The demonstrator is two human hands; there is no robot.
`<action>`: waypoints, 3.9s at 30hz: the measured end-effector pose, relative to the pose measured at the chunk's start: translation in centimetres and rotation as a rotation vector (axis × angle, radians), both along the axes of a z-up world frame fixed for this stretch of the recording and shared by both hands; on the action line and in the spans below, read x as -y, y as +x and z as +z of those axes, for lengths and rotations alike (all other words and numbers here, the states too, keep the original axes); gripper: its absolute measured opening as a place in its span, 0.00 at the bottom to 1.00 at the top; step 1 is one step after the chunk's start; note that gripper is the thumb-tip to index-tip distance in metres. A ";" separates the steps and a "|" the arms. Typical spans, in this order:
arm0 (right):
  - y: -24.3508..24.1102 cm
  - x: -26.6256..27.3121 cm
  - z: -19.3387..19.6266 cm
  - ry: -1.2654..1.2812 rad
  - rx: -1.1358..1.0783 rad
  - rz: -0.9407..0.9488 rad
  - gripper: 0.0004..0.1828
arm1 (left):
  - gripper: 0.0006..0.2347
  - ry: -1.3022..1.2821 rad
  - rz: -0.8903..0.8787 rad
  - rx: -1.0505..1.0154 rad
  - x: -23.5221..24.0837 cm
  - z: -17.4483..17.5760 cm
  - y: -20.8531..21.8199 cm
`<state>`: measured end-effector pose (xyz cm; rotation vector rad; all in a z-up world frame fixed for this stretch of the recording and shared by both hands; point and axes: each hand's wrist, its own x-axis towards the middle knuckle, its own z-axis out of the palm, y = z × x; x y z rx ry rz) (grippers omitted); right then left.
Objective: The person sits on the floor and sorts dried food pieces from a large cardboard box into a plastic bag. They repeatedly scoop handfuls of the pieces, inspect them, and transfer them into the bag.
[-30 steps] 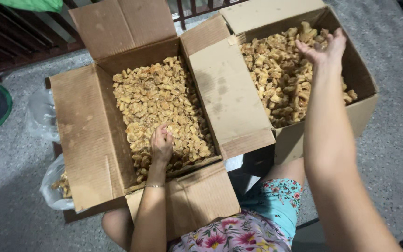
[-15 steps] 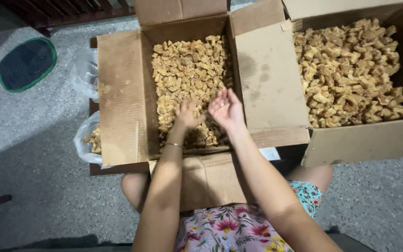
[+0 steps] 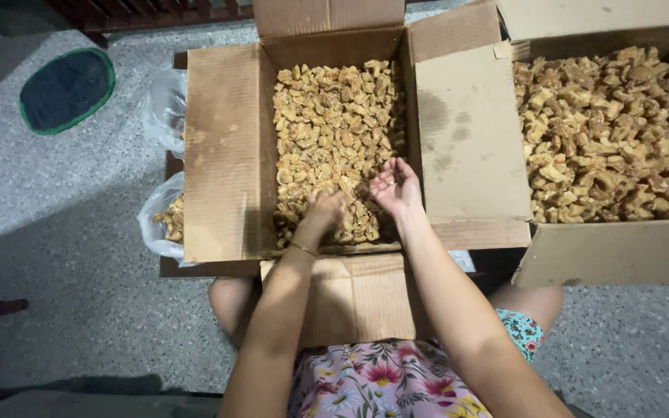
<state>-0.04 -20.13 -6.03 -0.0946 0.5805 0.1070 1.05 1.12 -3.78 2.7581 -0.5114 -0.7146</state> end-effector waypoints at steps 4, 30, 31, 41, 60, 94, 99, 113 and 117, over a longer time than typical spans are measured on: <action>-0.4 -0.2 2.0 0.002 0.016 0.010 0.09 | 0.13 -0.500 0.548 -0.446 -3.0 7.2 0.2; -2.8 -3.2 10.9 0.034 0.400 0.326 0.36 | 0.16 -0.962 -0.088 0.006 1.0 17.0 0.3; -2.8 -3.2 11.0 0.035 0.367 0.326 0.36 | 0.17 -0.997 -0.064 -0.056 1.1 17.2 0.3; -2.3 -3.3 10.7 -0.006 0.403 0.309 0.38 | 0.22 -1.185 0.217 -0.262 -0.9 16.9 0.9; -0.7 -1.2 4.8 0.243 0.197 -0.011 0.33 | 0.20 0.081 -0.241 0.006 -3.4 -4.5 -1.9; -2.5 -2.7 9.1 -0.035 0.395 0.333 0.28 | 0.26 -0.983 0.258 -0.343 -0.4 20.6 -1.4; -2.2 -2.6 10.6 -0.021 0.266 0.289 0.23 | 0.18 -1.244 0.594 -0.458 -1.2 17.4 -0.2; -2.3 -2.7 10.0 0.010 0.312 0.309 0.31 | 0.20 -1.112 0.417 -0.424 0.9 19.4 -0.5; -2.1 -2.7 9.5 -0.017 0.224 0.266 0.28 | 0.23 -1.476 0.459 -0.631 -1.2 19.5 -0.7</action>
